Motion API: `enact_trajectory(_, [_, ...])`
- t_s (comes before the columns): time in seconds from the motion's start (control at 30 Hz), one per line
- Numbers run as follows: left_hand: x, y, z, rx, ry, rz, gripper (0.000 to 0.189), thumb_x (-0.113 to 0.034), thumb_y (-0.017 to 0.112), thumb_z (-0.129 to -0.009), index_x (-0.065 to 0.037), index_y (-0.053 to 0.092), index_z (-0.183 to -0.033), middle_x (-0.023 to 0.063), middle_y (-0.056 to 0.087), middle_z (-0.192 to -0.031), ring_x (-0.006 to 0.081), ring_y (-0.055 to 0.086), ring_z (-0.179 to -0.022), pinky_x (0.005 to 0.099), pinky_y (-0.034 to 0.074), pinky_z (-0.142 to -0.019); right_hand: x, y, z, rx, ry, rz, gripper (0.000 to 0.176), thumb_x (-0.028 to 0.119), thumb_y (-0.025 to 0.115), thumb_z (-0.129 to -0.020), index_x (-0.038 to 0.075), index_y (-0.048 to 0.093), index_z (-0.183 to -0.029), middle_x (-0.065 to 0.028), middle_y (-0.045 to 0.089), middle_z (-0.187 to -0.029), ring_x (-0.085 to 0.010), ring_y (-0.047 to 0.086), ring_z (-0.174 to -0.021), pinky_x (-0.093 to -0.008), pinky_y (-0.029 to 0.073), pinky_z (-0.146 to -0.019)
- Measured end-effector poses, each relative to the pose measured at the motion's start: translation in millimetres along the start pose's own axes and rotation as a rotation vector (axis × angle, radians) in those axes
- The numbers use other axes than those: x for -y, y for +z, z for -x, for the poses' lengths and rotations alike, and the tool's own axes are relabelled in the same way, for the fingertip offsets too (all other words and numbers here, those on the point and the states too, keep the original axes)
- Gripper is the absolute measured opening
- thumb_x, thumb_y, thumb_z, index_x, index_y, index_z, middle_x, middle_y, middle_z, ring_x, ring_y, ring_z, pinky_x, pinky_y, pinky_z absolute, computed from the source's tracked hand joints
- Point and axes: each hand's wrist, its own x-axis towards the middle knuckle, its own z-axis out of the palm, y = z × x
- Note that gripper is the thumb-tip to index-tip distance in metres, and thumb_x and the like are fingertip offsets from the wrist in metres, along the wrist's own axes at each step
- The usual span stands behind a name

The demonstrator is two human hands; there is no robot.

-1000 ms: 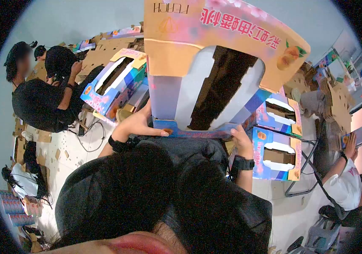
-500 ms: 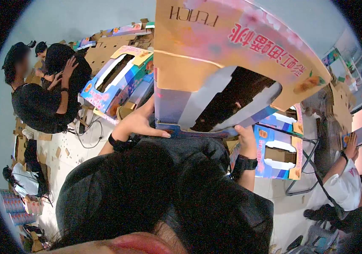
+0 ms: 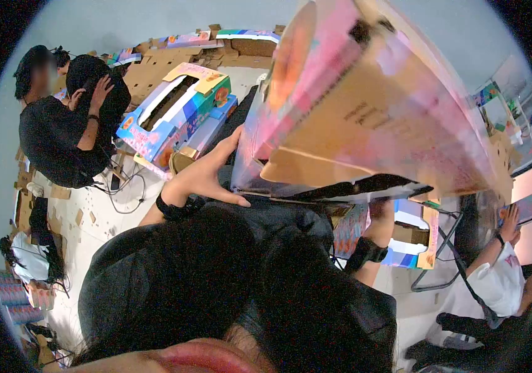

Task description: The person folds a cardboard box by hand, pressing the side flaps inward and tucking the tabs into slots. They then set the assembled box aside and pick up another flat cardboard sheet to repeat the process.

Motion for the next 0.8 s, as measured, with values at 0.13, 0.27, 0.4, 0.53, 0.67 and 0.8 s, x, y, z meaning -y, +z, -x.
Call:
enact_trajectory(0.13, [-3,0,-4,-0.035,0.081,-0.014,0.134,-0.037,0.092,-0.057,0.0,0.009,-0.155,0.0222,0.036,-0.142,0.035,0.035,-0.131,0.0407,0.027,-0.111,8,-17,-15,0.183,-0.136,-0.38,0.071,0.066,0.055,-0.086,0.016,0.053,-0.137,-0.0075,0.052,-0.14,-0.0313,0.048,-0.129,-0.0539,0.034,-0.11])
enact_trajectory(0.27, [-3,1,-4,-0.061,0.12,-0.022,0.133,-0.037,0.092,-0.057,0.0,0.01,-0.155,0.0218,0.048,-0.131,0.0367,0.044,-0.122,0.0405,0.032,-0.106,25,37,-7,-0.363,-0.107,-0.303,0.075,0.07,0.054,-0.084,0.013,0.055,-0.133,-0.0108,0.055,-0.136,-0.0343,0.049,-0.127,-0.0566,0.036,-0.107])
enact_trajectory(0.4, [5,7,-2,-0.1,0.138,-0.055,0.138,-0.042,0.092,-0.057,0.002,0.005,-0.155,0.0242,0.045,-0.133,0.0385,0.043,-0.123,0.0409,0.032,-0.106,16,33,-17,0.124,-0.223,-0.373,0.061,0.066,0.058,-0.084,0.019,0.062,-0.123,-0.0048,0.064,-0.124,-0.031,0.059,-0.114,-0.0529,0.046,-0.099])
enact_trajectory(0.53, [8,6,3,-0.047,0.007,-0.007,0.145,-0.046,0.092,-0.058,0.001,-0.007,-0.154,0.0269,0.022,-0.152,0.0358,0.026,-0.141,0.0415,0.02,-0.115,17,62,-17,-0.045,-0.294,-0.242,0.068,0.065,0.067,-0.078,0.019,0.058,-0.127,-0.0044,0.061,-0.127,-0.0288,0.058,-0.116,-0.0495,0.048,-0.099])
enact_trajectory(0.67, [14,-6,-3,-0.094,0.054,0.078,0.152,-0.05,0.091,-0.057,0.0,-0.016,-0.152,0.0298,0.014,-0.157,0.0342,0.019,-0.147,0.0425,0.013,-0.119,23,85,-17,0.004,-0.303,-0.195,0.08,0.064,0.072,-0.074,0.017,0.05,-0.136,-0.0041,0.059,-0.127,-0.0281,0.054,-0.121,-0.0474,0.043,-0.106])
enact_trajectory(0.8, [3,-29,-29,-0.223,0.209,0.13,0.145,-0.05,0.09,-0.059,-0.002,-0.008,-0.154,0.0267,0.018,-0.157,0.0367,0.021,-0.145,0.0424,0.016,-0.119,21,86,-20,0.047,-0.316,-0.136,0.081,0.063,0.071,-0.077,0.014,0.048,-0.137,-0.0048,0.058,-0.127,-0.0266,0.054,-0.119,-0.0451,0.043,-0.103])
